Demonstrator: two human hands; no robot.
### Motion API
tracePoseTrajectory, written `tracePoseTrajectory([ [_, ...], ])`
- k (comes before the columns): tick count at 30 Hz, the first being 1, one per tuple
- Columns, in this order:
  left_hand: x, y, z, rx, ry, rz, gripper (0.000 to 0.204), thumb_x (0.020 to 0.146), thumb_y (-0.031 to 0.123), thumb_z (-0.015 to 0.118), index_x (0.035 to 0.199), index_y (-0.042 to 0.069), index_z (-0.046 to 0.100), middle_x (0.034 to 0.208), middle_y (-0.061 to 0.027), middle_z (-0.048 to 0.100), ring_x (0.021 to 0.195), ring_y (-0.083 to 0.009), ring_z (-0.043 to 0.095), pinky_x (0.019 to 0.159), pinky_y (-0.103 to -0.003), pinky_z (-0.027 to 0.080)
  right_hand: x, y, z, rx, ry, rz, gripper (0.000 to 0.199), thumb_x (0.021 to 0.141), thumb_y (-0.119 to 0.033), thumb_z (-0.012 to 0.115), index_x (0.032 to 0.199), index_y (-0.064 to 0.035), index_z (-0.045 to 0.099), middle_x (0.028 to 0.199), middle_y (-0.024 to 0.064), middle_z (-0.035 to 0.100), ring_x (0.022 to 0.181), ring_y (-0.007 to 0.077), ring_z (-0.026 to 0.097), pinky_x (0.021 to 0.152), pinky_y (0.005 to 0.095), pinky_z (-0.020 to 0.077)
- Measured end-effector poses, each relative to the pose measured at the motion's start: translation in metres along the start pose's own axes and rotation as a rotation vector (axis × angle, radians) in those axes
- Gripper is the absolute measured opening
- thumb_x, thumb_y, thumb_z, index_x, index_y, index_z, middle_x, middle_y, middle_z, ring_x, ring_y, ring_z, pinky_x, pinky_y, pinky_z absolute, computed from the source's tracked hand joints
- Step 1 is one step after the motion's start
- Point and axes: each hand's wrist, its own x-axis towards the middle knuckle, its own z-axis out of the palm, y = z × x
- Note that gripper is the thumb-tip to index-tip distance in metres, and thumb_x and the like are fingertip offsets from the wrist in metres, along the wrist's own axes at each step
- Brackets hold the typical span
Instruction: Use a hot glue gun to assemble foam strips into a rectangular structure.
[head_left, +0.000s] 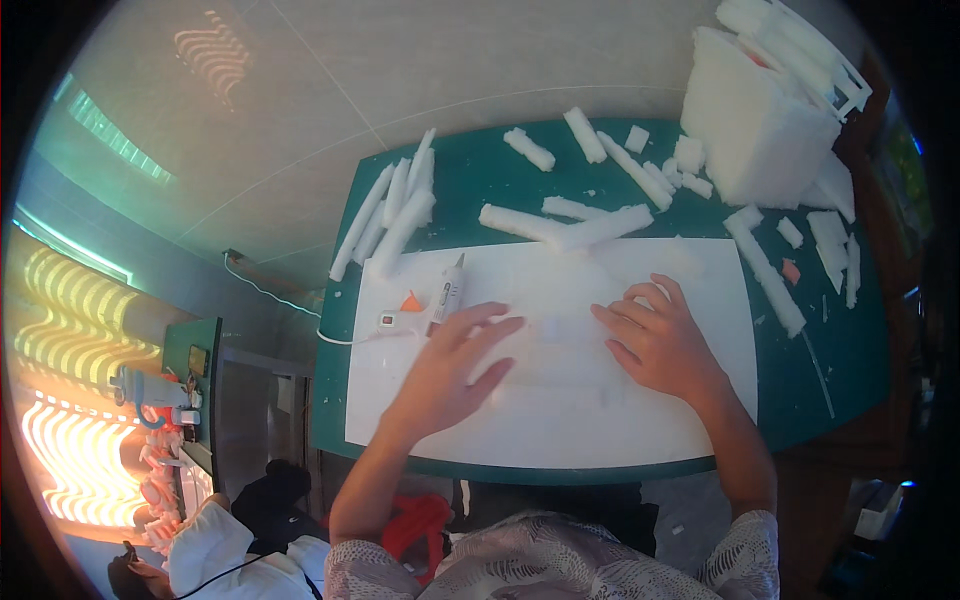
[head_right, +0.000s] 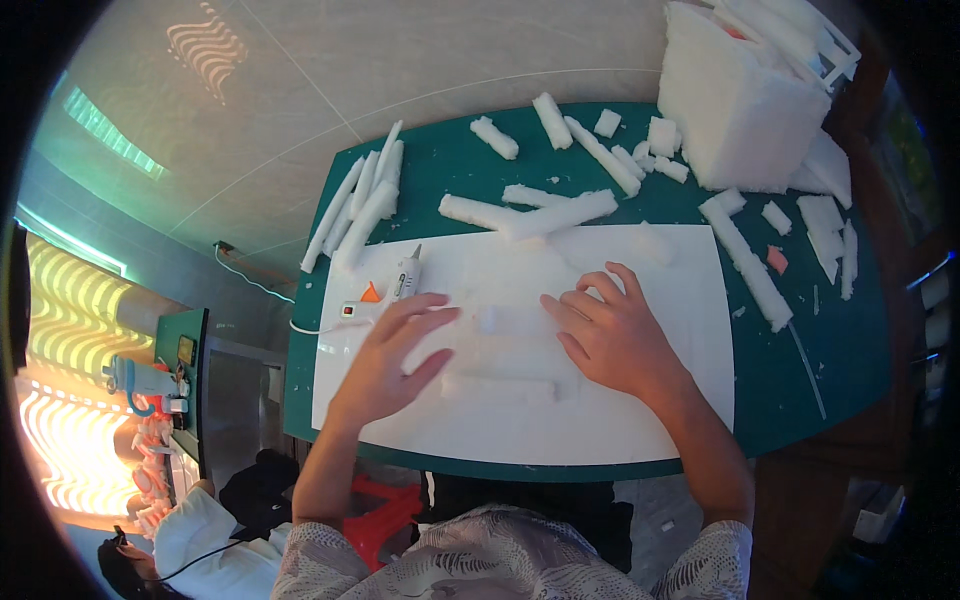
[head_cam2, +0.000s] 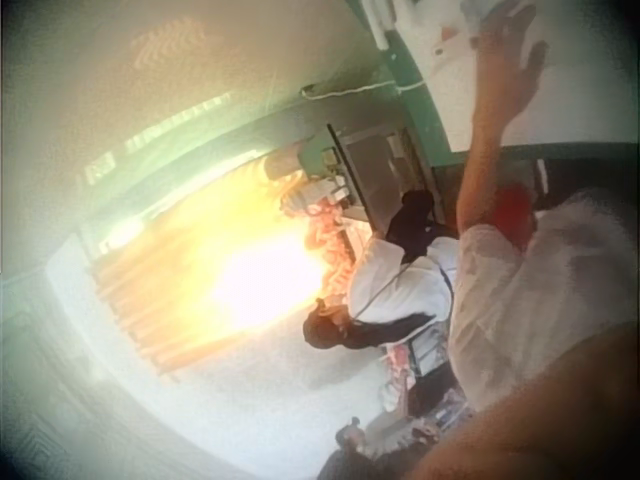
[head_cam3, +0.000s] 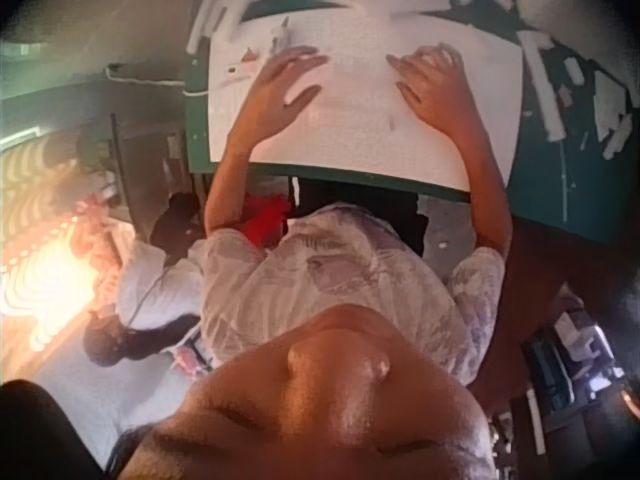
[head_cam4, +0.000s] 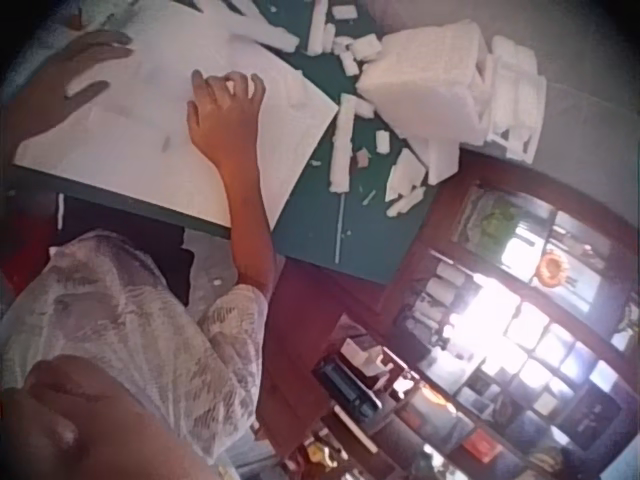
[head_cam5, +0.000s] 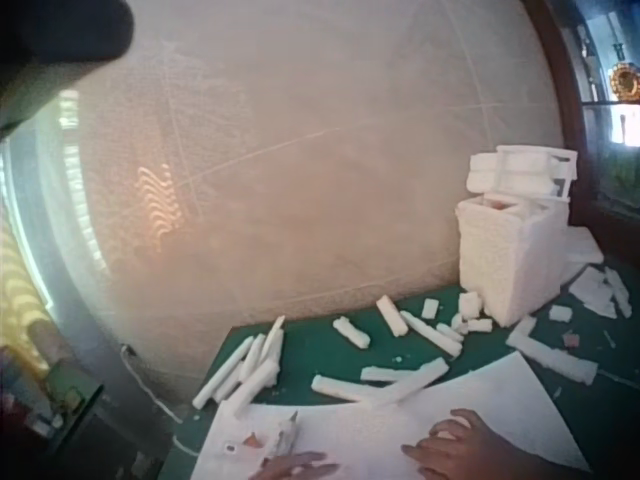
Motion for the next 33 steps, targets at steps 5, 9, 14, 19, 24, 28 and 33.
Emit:
tracePoseTrajectory([
  [5, 0.014, -0.001, 0.025, -0.069, -0.177, -0.035, 0.041, 0.086, 0.01, 0.073, 0.125, 0.01, 0.062, 0.131, -0.0116, 0.057, 0.123, -0.0276, 0.053, 0.096, -0.038, 0.049, -0.002, 0.002, 0.007, 0.01, -0.02, -0.008, 0.037, 0.085, -0.016, 0.072, 0.121, -0.0118, 0.068, 0.108, 0.006, 0.069, 0.114, 0.0242, 0.055, 0.111, 0.0518, 0.0311],
  [9, 0.019, -0.01, 0.034, -0.023, -0.133, 0.031, 0.035, 0.086, 0.006, 0.071, 0.12, 0.007, 0.063, 0.127, -0.012, 0.059, 0.119, -0.0296, 0.056, 0.096, -0.038, 0.05, 0.0, 0.002, -0.003, 0.128, -0.05, 0.015, 0.043, 0.083, -0.016, 0.073, 0.125, -0.0122, 0.065, 0.108, 0.0083, 0.068, 0.113, 0.0258, 0.055, 0.109, 0.0488, 0.0339],
  [14, 0.026, -0.011, 0.037, -0.052, -0.133, -0.024, 0.027, 0.084, 0.002, 0.071, 0.109, 0.003, 0.062, 0.117, -0.0119, 0.062, 0.102, -0.0286, 0.063, 0.088, -0.035, 0.052, -0.005, 0.027, -0.033, 0.435, -0.024, 0.138, 0.056, 0.075, -0.008, 0.074, 0.129, -0.0078, 0.058, 0.117, 0.0121, 0.062, 0.11, 0.0273, 0.055, 0.103, 0.0404, 0.0413],
  [19, 0.025, -0.007, 0.035, -0.076, -0.143, -0.09, 0.027, 0.084, 0.001, 0.069, 0.11, 0.004, 0.061, 0.115, -0.0114, 0.062, 0.095, -0.0273, 0.064, 0.082, -0.034, 0.053, -0.007, 0.054, -0.042, 0.704, -0.25, 0.348, 0.062, 0.074, -0.005, 0.074, 0.133, -0.0067, 0.052, 0.12, 0.0128, 0.056, 0.107, 0.0247, 0.058, 0.092, 0.0338, 0.0493],
  [24, 0.029, -0.007, 0.035, -0.075, -0.142, -0.118, 0.026, 0.085, 0.002, 0.068, 0.11, 0.004, 0.06, 0.113, -0.0102, 0.062, 0.089, -0.025, 0.064, 0.079, -0.033, 0.053, -0.009, 0.057, -0.035, 0.668, -0.37, 0.388, 0.046, 0.076, -0.003, 0.075, 0.119, -0.005, 0.058, 0.114, 0.0113, 0.059, 0.096, 0.0217, 0.062, 0.087, 0.0323, 0.0525],
  [28, 0.027, -0.01, 0.035, -0.132, -0.135, -0.173, 0.027, 0.083, -0.001, 0.071, 0.108, 0.003, 0.06, 0.113, -0.0094, 0.063, 0.088, -0.0219, 0.066, 0.08, -0.031, 0.055, -0.009, 0.057, -0.032, 0.708, -0.326, 0.37, 0.042, 0.076, -0.001, 0.075, 0.114, -0.0035, 0.059, 0.111, 0.0108, 0.06, 0.094, 0.0207, 0.063, 0.087, 0.032, 0.0538],
  [33, 0.023, -0.014, 0.035, -0.205, -0.113, -0.228, 0.027, 0.084, 0.001, 0.07, 0.109, 0.003, 0.06, 0.111, -0.0097, 0.062, 0.086, -0.0227, 0.067, 0.079, -0.031, 0.055, -0.006, 0.055, -0.029, 0.732, -0.308, 0.397, 0.038, 0.074, 0.0, 0.079, 0.106, -0.0023, 0.059, 0.106, 0.0113, 0.061, 0.091, 0.0211, 0.065, 0.083, 0.0321, 0.0564],
])
